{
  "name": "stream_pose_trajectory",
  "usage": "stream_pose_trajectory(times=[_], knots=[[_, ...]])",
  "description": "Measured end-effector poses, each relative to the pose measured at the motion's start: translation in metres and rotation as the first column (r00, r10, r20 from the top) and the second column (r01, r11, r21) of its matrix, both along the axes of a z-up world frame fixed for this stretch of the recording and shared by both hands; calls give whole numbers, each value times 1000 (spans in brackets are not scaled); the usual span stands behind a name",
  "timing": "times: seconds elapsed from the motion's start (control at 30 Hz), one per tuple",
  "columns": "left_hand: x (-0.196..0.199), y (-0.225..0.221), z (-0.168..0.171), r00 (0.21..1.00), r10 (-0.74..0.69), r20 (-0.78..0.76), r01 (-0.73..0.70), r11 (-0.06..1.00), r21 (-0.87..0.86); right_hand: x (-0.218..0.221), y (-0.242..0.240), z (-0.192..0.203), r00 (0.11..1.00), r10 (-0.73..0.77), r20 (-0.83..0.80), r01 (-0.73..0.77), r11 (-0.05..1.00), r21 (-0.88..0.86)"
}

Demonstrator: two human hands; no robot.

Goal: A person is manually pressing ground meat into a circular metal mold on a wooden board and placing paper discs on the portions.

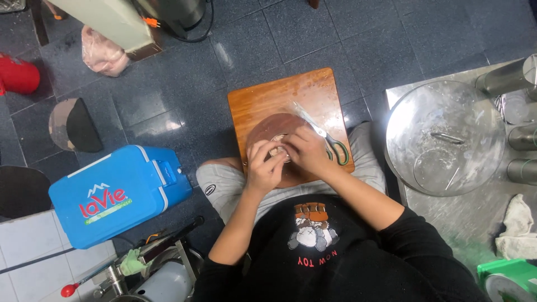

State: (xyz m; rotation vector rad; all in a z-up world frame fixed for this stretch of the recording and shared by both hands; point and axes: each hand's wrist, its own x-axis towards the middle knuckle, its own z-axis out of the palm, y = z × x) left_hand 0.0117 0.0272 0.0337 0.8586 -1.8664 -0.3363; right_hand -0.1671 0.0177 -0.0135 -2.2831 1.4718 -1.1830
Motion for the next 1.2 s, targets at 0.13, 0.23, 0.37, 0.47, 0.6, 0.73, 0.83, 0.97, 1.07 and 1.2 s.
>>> stream_pose_trajectory(times=[0.13,0.23,0.37,0.47,0.6,0.73,0.83,0.97,1.07,1.2], knots=[[-3,1,-10,994,61,87,-55,996,-69,-2,-5,6,999,40,-24,-43,986,-160],[-5,2,-16,985,104,141,-87,988,-125,-9,2,21,991,20,-132,-41,987,-155],[-9,-3,-12,975,80,205,-55,990,-128,-17,5,6,994,-102,-38,106,989,106],[-6,-8,-4,964,-3,265,34,993,-112,-16,2,4,988,-140,62,121,961,251],[0,-14,19,935,-48,351,74,995,-62,-12,-2,24,996,-83,-14,84,988,133],[9,-18,-27,971,-130,199,133,991,-2,-7,4,20,1000,10,9,-10,1000,26],[14,-14,-13,974,-131,186,110,987,120,1,12,3,998,57,1,-54,949,-311],[12,-15,1,964,-154,217,127,983,131,-2,41,24,970,-102,-219,80,991,-110],[3,-9,15,941,-135,311,121,991,61,3,55,24,951,-166,-261,159,986,-50],[3,0,5,876,30,481,53,986,-157,11,55,13,954,-132,-268,116,991,-74]])
